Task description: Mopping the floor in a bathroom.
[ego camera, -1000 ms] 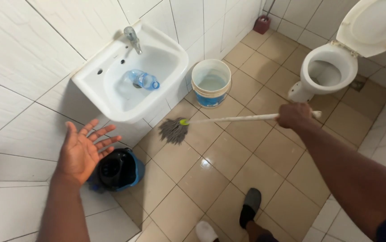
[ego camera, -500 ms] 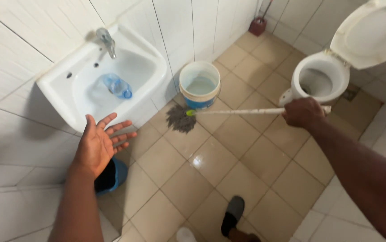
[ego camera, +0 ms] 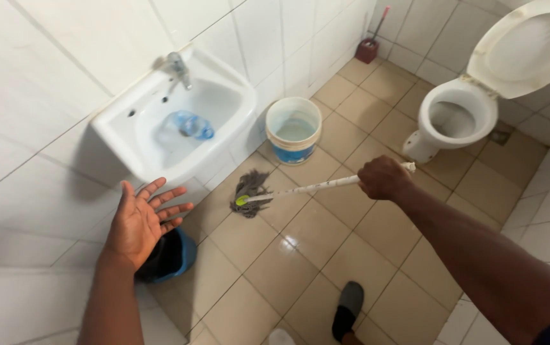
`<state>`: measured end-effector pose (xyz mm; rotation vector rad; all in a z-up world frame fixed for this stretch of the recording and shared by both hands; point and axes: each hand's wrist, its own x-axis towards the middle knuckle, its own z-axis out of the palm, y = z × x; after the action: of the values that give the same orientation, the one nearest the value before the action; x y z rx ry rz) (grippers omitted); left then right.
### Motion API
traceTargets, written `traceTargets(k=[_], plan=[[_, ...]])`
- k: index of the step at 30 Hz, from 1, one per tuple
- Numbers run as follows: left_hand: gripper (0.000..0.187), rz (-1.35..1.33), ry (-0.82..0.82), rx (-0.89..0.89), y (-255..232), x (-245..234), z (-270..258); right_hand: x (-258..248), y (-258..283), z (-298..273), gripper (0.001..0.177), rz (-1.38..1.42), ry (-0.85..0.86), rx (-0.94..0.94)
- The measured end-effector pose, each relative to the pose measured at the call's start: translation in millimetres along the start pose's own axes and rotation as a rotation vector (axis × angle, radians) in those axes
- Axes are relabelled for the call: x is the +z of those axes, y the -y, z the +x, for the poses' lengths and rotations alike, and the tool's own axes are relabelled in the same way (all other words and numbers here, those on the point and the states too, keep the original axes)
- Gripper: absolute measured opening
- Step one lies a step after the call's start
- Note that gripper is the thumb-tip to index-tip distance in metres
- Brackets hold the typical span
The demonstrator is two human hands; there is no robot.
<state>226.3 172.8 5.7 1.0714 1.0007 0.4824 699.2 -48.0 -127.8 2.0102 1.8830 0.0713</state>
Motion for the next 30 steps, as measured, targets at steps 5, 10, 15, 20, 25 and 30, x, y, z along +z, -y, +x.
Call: traceTargets(k=[5, 10, 15, 20, 25, 30], plan=[[0.097, -0.008, -0.062, -0.005, 11, -61, -45, -25, 80, 17, 0.029, 0.008, 0.046, -0.052], [0.096, -0.006, -0.118, 0.01, 12, -89, -74, -25, 146, 28, 0.028, 0.074, -0.036, -0.101], [0.1, -0.08, -0.066, 0.116, -2, -83, -73, -17, 176, 27, 0.03, 0.144, -0.009, -0.105], [0.104, -0.141, 0.044, 0.212, -10, -53, -36, -18, 130, 20, 0.027, 0.203, 0.149, 0.086], [0.105, -0.176, 0.137, 0.225, -10, 10, 4, -14, 44, -6, 0.035, 0.179, 0.251, 0.255], [0.105, -0.17, 0.188, 0.149, -1, 82, 57, 9, -54, -46, 0.034, 0.209, 0.358, 0.468]])
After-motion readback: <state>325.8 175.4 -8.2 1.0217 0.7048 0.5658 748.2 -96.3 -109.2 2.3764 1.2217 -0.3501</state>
